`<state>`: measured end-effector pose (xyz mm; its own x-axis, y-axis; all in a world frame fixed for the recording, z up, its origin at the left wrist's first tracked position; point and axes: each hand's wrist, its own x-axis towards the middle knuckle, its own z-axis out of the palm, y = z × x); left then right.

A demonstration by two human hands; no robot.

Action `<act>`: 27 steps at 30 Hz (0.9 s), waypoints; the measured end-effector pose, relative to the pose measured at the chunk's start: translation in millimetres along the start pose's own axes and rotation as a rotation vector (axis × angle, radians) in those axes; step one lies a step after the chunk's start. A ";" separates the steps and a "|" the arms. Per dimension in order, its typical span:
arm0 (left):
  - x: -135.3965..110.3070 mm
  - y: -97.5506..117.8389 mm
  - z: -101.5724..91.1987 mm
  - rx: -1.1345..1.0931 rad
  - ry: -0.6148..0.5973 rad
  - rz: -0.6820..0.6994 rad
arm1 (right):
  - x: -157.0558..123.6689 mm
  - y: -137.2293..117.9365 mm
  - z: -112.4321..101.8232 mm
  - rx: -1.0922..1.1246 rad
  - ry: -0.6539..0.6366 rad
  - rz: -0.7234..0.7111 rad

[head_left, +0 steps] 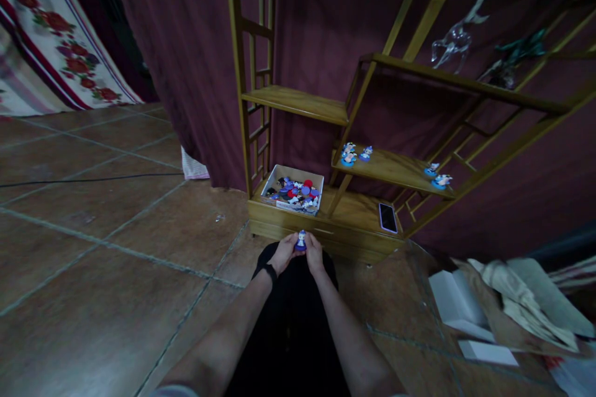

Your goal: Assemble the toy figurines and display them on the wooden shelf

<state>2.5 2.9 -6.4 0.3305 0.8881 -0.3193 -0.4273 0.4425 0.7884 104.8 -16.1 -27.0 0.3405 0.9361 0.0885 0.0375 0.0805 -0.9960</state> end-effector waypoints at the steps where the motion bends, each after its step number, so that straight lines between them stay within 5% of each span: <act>1: 0.0 -0.1 0.1 0.003 0.005 0.002 | 0.0 0.7 -0.1 0.000 0.001 -0.006; 27: -2.7 2.2 1.5 -0.008 -0.004 -0.012 | -1.1 7.2 -1.3 -0.156 0.000 -0.036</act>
<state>1.9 1.3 -2.9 0.3386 0.8824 -0.3267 -0.4301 0.4540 0.7803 105.9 -17.1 -34.3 0.3366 0.9334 0.1240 0.1956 0.0595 -0.9789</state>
